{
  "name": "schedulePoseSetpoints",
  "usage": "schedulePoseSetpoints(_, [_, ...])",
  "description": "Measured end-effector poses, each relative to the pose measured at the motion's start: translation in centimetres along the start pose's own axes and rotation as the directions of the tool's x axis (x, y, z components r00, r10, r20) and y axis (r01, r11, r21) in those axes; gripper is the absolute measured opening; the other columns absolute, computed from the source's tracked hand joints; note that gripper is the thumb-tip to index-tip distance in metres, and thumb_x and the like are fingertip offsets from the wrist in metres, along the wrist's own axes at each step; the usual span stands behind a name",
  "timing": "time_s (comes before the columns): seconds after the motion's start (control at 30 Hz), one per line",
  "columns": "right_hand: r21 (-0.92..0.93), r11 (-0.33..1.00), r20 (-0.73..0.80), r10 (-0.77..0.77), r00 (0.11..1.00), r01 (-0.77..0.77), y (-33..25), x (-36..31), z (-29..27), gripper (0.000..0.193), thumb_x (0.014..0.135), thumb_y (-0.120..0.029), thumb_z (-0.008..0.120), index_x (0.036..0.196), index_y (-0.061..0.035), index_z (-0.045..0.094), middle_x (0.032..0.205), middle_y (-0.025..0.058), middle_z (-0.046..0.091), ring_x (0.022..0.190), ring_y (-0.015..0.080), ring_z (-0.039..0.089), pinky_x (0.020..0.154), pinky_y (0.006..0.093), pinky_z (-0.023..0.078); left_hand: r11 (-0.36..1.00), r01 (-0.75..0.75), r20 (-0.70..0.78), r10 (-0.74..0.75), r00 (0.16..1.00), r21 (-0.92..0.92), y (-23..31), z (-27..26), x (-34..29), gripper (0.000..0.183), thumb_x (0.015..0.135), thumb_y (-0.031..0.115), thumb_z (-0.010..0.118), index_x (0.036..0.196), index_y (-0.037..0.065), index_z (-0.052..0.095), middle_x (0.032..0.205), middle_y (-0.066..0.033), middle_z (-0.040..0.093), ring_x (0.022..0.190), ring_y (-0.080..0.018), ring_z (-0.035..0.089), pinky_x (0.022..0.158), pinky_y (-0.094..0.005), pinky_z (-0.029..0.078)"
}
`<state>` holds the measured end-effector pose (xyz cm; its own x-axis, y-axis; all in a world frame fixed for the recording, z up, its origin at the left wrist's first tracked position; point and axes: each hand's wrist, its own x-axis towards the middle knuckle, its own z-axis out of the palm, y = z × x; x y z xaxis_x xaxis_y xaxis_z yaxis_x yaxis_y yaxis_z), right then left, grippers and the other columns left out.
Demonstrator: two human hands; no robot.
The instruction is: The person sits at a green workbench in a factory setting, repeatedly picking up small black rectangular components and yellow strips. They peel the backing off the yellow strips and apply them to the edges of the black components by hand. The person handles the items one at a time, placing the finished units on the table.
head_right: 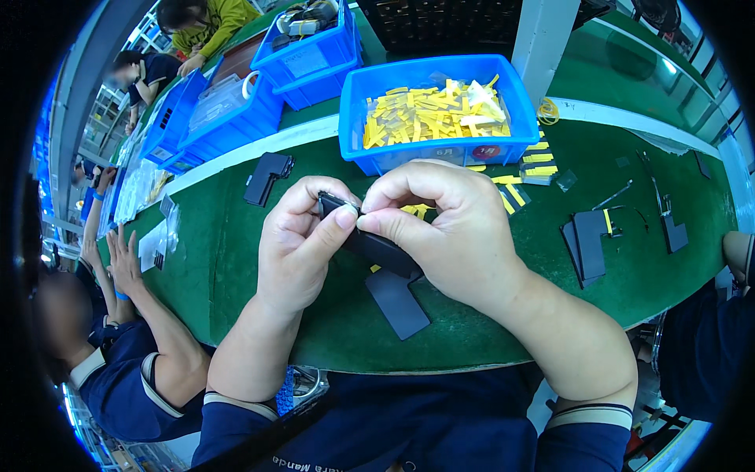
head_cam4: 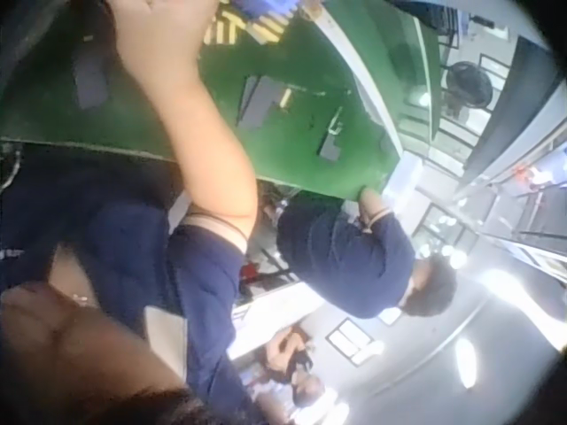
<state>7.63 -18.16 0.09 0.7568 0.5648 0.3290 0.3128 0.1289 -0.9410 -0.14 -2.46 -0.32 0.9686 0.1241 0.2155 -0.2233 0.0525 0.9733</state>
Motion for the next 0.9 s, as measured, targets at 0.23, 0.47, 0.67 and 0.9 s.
schedulePoseSetpoints(0.23, [-0.035,0.998,0.013,-0.056,0.998,0.056,0.02,0.04,-0.07,0.01,0.072,-0.004,0.074,0.077,-0.0011,0.066,0.076,0.0053,0.065,0.07,0.0126,0.06,0.064,0.0256,0.047,0.996,-0.043,0.042,0.04,0.998,0.079,0.17,-0.17,0.03,0.01,0.091,0.007,0.058,0.098,0.001,0.055,0.083,0.002,0.056,0.074,-0.0017,0.048,0.063,-0.0176,0.04])
schedulePoseSetpoints(0.47, [-0.144,0.96,0.009,-0.243,0.97,0.242,0.63,0.09,-0.16,0.011,0.07,-0.004,0.076,0.076,-0.002,0.067,0.074,0.0062,0.066,0.066,0.0143,0.061,0.061,0.0259,0.047,0.997,-0.017,0.089,0.01,0.996,0.077,0.53,-0.35,-0.13,0.009,0.091,0.008,0.059,0.097,0.002,0.057,0.084,0.002,0.057,0.075,-0.0017,0.049,0.064,-0.0184,0.041])
schedulePoseSetpoints(0.67, [-0.284,0.871,0.044,-0.406,0.913,0.401,0.7,0.29,-0.21,0.013,0.068,-0.006,0.077,0.073,-0.0025,0.065,0.07,0.0079,0.065,0.062,0.0182,0.062,0.057,0.0272,0.048,0.999,0.039,0.126,-0.043,0.991,0.034,0.66,-0.46,-0.21,0.008,0.09,0.008,0.058,0.096,0.002,0.057,0.087,0.0015,0.057,0.079,-0.0025,0.05,0.069,-0.0194,0.042])
schedulePoseSetpoints(0.9, [-0.259,0.882,0.063,-0.392,0.918,0.394,0.8,0.4,-0.34,0.013,0.069,-0.006,0.077,0.071,-0.0028,0.064,0.07,0.007,0.064,0.063,0.0169,0.062,0.057,0.0269,0.048,0.991,0.13,0.171,-0.127,0.977,-0.007,0.69,-0.73,-0.14,0.008,0.091,0.009,0.057,0.096,0.002,0.057,0.088,0.002,0.057,0.081,-0.0023,0.05,0.07,-0.0194,0.042])
